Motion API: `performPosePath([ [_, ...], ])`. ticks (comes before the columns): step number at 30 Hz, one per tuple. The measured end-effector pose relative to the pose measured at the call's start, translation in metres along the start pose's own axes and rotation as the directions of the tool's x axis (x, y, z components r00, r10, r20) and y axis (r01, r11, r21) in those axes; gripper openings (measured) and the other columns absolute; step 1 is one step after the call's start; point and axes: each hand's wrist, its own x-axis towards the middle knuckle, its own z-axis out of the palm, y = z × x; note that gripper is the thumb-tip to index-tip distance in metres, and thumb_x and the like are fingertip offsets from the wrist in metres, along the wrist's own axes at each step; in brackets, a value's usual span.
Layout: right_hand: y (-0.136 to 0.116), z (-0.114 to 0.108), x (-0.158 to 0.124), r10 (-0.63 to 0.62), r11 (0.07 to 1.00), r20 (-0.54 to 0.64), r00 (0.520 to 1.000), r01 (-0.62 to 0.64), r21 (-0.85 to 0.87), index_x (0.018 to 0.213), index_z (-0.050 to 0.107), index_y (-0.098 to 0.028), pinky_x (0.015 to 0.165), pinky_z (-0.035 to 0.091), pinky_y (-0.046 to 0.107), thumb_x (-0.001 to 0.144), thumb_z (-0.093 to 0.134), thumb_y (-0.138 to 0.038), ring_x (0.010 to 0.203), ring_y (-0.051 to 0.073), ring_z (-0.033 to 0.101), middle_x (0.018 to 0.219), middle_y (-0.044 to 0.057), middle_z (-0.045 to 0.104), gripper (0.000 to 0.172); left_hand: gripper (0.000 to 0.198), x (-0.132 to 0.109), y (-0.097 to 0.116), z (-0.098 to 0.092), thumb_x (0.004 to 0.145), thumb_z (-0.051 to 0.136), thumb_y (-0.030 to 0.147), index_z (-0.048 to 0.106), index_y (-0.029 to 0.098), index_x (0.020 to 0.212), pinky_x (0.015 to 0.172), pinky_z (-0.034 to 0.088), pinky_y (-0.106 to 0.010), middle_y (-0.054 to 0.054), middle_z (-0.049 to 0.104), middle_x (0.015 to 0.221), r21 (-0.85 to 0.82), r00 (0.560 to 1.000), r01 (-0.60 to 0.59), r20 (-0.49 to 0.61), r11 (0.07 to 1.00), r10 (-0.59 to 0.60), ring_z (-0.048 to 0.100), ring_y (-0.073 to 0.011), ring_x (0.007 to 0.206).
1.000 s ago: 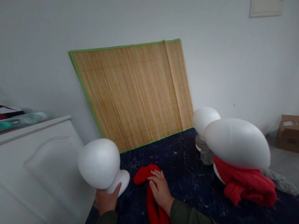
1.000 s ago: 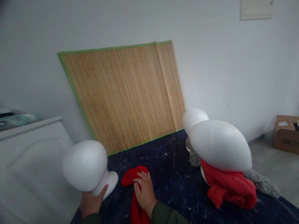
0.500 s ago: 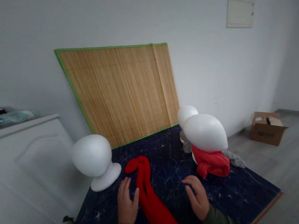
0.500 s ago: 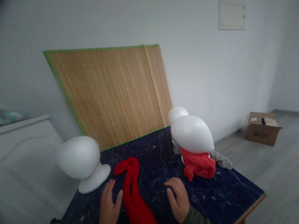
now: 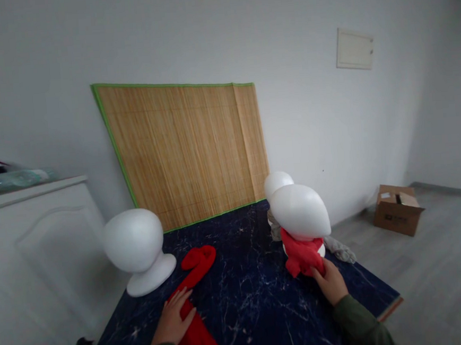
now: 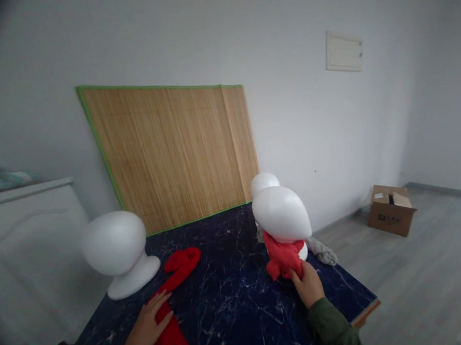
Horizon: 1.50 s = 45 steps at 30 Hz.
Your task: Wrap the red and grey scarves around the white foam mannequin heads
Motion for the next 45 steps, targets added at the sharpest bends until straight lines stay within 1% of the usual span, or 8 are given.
performPosePath([
  [5,-0.023,0.007,-0.017,-0.189,0.976,0.23,0.955,0.209,-0.065,0.104,0.061,-0.011,0.091,0.042,0.044,0.072,0.055,-0.044,0.102,0.029,0.055,0.105,0.016,0.062,0.046,0.043,-0.008,0.052,-0.008,0.068,0.056,0.043,0.063,0.019,0.103,0.104,0.029,-0.043,-0.01,0.061,0.116,-0.198,0.993,-0.015,-0.117,0.98,-0.008,0.052,-0.028,0.112],
  [11,-0.042,0.001,-0.021,-0.307,0.952,0.436,0.846,0.266,0.152,0.11,0.06,-0.016,0.09,0.044,0.042,0.081,0.044,-0.032,0.101,0.025,0.057,0.107,0.013,0.063,0.037,0.038,-0.01,0.189,0.035,0.066,0.063,0.043,0.067,0.021,0.097,0.089,0.041,-0.038,-0.011,0.069,0.097,-0.667,0.945,0.13,0.307,0.734,0.112,0.061,-0.0273,0.093],
  [17,-0.034,0.004,-0.015,-0.111,0.954,0.164,0.98,0.058,0.294,0.084,0.061,-0.018,0.071,0.05,0.035,0.081,0.046,-0.039,0.074,0.021,0.061,0.079,0.007,0.065,0.026,0.058,0.014,0.269,0.107,0.048,0.074,0.017,0.061,0.013,0.104,0.095,0.036,-0.036,-0.015,0.064,0.11,-0.824,0.954,0.219,0.292,0.523,0.061,0.056,-0.0269,0.104],
  [25,0.01,0.01,0.024,0.127,0.969,-0.214,0.969,-0.074,0.237,0.122,0.037,-0.008,0.089,0.04,0.048,0.075,0.048,-0.052,0.102,0.03,0.051,0.116,0.021,0.048,0.066,0.028,0.042,0.238,0.069,0.067,0.053,0.026,0.061,0.013,0.091,0.087,0.046,-0.04,-0.011,0.069,0.095,-0.931,0.932,0.356,0.347,0.085,-0.104,0.062,-0.0253,0.095],
  [33,0.001,0.02,0.058,-0.093,0.961,-0.048,0.994,0.103,0.258,0.131,0.027,-0.01,0.099,0.031,0.044,0.065,0.061,-0.049,0.119,0.029,0.04,0.127,0.019,0.043,0.083,0.033,0.041,0.211,0.02,0.074,0.056,0.024,0.056,0.014,0.105,0.092,0.047,-0.038,-0.013,0.061,0.116,-0.925,0.909,0.342,0.37,-0.165,-0.193,0.055,-0.0248,0.11],
  [36,-0.002,0.023,0.057,-0.137,0.991,-0.053,0.989,0.136,-0.016,0.125,0.038,-0.01,0.099,0.028,0.05,0.06,0.064,-0.054,0.123,0.035,0.033,0.131,0.022,0.037,0.082,0.038,0.033,0.202,0.012,0.073,0.057,0.019,0.054,0.016,0.111,0.095,0.045,-0.037,-0.01,0.059,0.119,-0.939,0.933,0.279,0.315,-0.204,-0.176,0.05,-0.0239,0.116],
  [41,-0.014,0.033,0.052,-0.093,0.941,-0.066,0.993,0.066,-0.331,0.122,0.041,-0.006,0.097,0.023,0.06,0.053,0.067,-0.058,0.127,0.043,0.02,0.136,0.027,0.026,0.09,0.058,0.014,0.196,0.01,0.068,0.065,0.014,0.047,0.019,0.123,0.1,0.038,-0.039,-0.009,0.06,0.12,-0.974,0.982,0.189,0.19,-0.123,0.007,0.049,-0.0248,0.116],
  [45,-0.021,0.038,0.057,-0.162,0.963,-0.09,0.983,0.138,-0.234,0.12,0.041,-0.007,0.098,0.03,0.051,0.054,0.068,-0.055,0.121,0.037,0.033,0.127,0.023,0.039,0.085,0.054,0.002,0.189,0.016,0.062,0.068,0.018,0.055,0.014,0.115,0.096,0.041,-0.038,-0.012,0.064,0.111,-0.967,0.987,0.155,0.146,0.204,-0.062,0.055,-0.0262,0.11],
])
